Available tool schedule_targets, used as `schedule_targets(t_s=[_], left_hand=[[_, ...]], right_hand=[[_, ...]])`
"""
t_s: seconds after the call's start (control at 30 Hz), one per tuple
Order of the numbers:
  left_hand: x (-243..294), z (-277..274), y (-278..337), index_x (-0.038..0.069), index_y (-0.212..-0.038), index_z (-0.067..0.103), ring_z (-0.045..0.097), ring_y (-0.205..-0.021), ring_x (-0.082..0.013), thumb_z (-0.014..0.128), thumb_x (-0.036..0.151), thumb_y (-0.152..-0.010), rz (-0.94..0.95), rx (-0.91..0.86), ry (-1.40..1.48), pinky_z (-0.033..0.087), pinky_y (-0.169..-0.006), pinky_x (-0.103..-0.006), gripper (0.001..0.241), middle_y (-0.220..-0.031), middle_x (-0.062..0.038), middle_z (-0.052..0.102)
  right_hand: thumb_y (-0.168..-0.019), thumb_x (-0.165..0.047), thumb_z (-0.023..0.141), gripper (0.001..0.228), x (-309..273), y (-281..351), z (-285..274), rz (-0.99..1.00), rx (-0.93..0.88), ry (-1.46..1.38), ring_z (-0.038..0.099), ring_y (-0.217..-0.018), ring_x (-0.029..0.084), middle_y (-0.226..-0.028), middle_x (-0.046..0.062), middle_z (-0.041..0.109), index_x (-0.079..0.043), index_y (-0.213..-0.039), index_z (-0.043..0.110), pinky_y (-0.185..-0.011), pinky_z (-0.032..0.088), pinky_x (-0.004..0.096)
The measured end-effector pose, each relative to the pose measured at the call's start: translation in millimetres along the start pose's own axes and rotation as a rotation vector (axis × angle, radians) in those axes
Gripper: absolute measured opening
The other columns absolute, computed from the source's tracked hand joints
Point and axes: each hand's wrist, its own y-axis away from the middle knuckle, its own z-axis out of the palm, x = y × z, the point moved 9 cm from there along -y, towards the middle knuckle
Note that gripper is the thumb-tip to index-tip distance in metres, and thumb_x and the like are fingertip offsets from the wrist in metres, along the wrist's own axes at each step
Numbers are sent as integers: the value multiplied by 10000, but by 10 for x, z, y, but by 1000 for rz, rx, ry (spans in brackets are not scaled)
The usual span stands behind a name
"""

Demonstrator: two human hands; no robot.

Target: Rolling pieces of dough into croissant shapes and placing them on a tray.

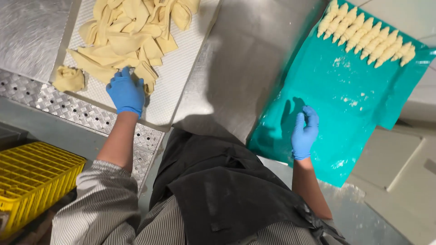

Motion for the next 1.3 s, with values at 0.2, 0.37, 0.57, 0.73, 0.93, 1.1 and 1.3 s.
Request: schedule_targets(t_s=[0.2, 0.37, 0.57, 0.73, 0.93, 1.1, 1.3], left_hand=[[-88, -43, -29, 7, -1206, 574, 636, -981, -345, 854, 154, -884, 151, -168, 458, 516, -860, -434, 451, -1117, -180, 640], [462, -564, 277, 26, -1181, 608, 566, -914, -163, 777, 65, -936, 277, -508, 931, 493, -809, -290, 300, -1025, -82, 611], [1293, -1190, 501, 45, -1238, 635, 593, -1011, -123, 743, 78, -901, 394, -879, 1161, 508, -898, -269, 356, -1089, -53, 660], [1503, -1691, 567, 21, -1273, 673, 588, -1212, -236, 763, 78, -914, 592, -371, 1033, 485, -1044, -341, 375, -1300, -140, 585], [1443, -1389, 857, -10, -1396, 586, 593, -1267, -221, 619, 60, -1025, 393, -468, 1218, 479, -1109, -341, 379, -1361, -132, 589], [1604, -1139, 1054, -9, -1470, 426, 601, -1197, -160, 611, 39, -978, 144, -727, 1593, 508, -1037, -323, 528, -1321, -91, 593], [1043, -563, 916, -51, -1393, 622, 659, -1176, -179, 509, 87, -1078, -98, -681, 1561, 524, -1051, -335, 363, -1271, -124, 691]], right_hand=[[-1007, -75, 669, 279, -1019, 229, 612, -40, -107, 88, 603, -1285, 340, -1389, 214, 613, -10, -1279, 660, -1099, 486, 394], [-997, -79, 652, 292, -1882, 283, 1596, 47, -430, -183, 627, -1296, 248, -1369, 126, 646, -35, -1286, 650, -1101, 486, 350], [-982, -57, 654, 403, -2384, 502, 2339, 549, -886, -825, 660, -1135, 172, -1253, 128, 709, 35, -1374, 630, -1041, 520, 320], [-1017, -67, 620, 342, -2118, 651, 2377, 818, -735, -1278, 668, -1163, 194, -1258, 148, 711, 69, -1330, 633, -1052, 524, 314], [-1058, -91, 614, 268, -2214, 724, 2300, 830, -635, -1239, 657, -1119, 187, -1216, 110, 701, 80, -1252, 684, -967, 515, 304], [-1053, -106, 619, 251, -2461, 638, 2191, 570, -644, -799, 651, -1034, 158, -1124, 74, 704, 58, -1206, 731, -948, 532, 290], [-1077, -164, 551, 243, -2117, 578, 2099, 643, -404, -677, 693, -956, 145, -1026, 59, 728, 12, -1173, 689, -891, 591, 290]])
